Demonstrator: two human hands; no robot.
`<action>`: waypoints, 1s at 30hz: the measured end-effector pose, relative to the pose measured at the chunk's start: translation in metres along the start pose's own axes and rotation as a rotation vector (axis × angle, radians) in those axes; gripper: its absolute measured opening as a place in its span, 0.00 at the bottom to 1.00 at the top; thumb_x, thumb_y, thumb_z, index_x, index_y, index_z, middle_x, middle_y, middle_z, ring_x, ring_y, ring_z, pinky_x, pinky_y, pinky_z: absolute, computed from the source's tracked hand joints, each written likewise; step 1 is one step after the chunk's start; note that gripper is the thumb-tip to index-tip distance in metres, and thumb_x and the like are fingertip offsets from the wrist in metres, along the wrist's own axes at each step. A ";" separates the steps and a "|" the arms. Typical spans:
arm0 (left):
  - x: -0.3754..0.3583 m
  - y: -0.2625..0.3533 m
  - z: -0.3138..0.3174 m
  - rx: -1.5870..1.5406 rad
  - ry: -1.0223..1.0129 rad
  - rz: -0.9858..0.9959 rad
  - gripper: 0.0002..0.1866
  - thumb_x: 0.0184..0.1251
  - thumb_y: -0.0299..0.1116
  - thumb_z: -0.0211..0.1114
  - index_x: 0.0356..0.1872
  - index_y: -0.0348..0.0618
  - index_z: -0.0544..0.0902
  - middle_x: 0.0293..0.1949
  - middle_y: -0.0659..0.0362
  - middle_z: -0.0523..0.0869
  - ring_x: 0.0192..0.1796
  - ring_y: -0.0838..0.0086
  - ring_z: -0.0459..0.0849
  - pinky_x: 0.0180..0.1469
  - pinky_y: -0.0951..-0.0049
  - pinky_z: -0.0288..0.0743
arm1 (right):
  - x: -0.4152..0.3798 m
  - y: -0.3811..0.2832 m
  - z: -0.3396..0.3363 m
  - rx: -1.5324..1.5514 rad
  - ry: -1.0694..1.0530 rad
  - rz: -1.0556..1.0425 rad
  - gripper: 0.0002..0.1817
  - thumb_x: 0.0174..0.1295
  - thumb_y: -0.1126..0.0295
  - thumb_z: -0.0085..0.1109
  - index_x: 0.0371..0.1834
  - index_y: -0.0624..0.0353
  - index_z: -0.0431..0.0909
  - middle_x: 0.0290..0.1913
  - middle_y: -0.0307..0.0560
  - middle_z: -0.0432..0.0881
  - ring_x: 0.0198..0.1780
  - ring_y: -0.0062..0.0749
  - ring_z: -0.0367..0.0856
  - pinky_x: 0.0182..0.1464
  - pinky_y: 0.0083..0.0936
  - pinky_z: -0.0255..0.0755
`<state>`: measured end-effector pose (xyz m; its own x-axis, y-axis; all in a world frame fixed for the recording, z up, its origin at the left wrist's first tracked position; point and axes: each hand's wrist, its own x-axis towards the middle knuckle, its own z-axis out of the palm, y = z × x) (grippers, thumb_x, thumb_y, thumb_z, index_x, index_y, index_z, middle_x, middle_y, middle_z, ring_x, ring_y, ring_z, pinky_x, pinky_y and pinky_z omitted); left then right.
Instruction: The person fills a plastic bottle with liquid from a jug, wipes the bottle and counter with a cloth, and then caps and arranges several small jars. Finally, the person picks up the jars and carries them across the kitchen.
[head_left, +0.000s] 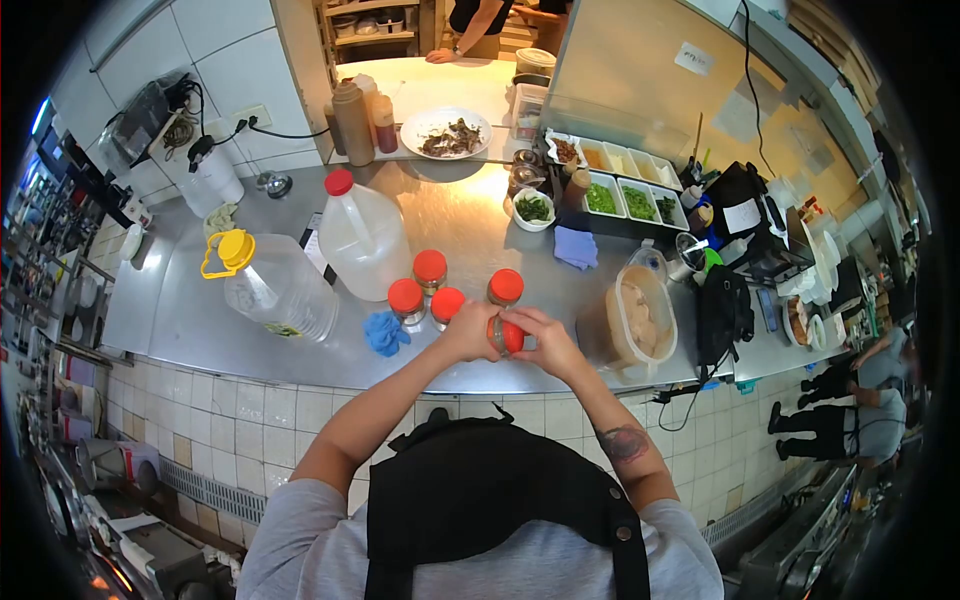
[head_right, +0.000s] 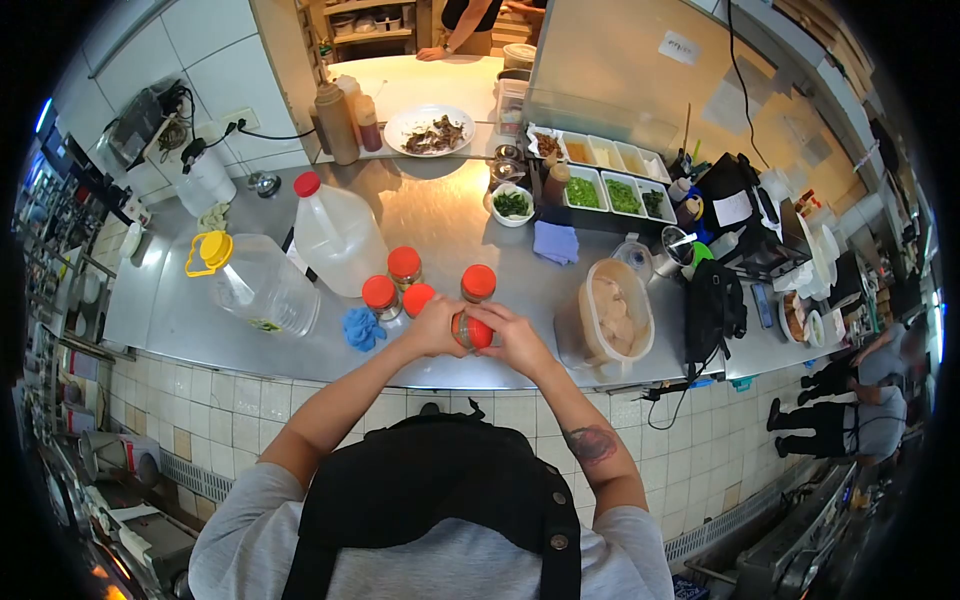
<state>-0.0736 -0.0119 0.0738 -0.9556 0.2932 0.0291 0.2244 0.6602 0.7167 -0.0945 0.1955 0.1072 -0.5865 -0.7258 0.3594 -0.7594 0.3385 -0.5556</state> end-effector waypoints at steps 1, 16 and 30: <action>0.000 0.002 -0.011 -0.068 -0.071 -0.012 0.38 0.25 0.36 0.81 0.50 0.45 0.83 0.41 0.51 0.85 0.50 0.51 0.78 0.56 0.57 0.73 | 0.003 -0.005 -0.002 0.039 0.020 -0.008 0.38 0.42 0.72 0.81 0.62 0.60 0.76 0.50 0.55 0.84 0.42 0.34 0.87 0.49 0.30 0.82; -0.026 -0.006 0.038 0.014 0.360 0.009 0.40 0.27 0.30 0.81 0.54 0.44 0.79 0.50 0.53 0.81 0.57 0.52 0.74 0.57 0.52 0.71 | 0.002 -0.004 0.008 0.136 0.050 0.068 0.25 0.58 0.68 0.72 0.54 0.73 0.75 0.27 0.54 0.85 0.24 0.33 0.84 0.29 0.29 0.81; -0.067 -0.031 0.036 -0.158 0.540 -0.133 0.41 0.33 0.33 0.82 0.56 0.42 0.76 0.54 0.50 0.79 0.58 0.51 0.76 0.59 0.54 0.72 | 0.007 0.022 0.047 0.768 -0.252 0.783 0.44 0.51 0.65 0.78 0.69 0.68 0.65 0.49 0.56 0.83 0.39 0.31 0.86 0.37 0.23 0.80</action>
<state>-0.0096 -0.0272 0.0248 -0.9449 -0.2074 0.2533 0.1039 0.5436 0.8329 -0.1020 0.1691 0.0623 -0.6858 -0.6049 -0.4048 0.2194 0.3585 -0.9074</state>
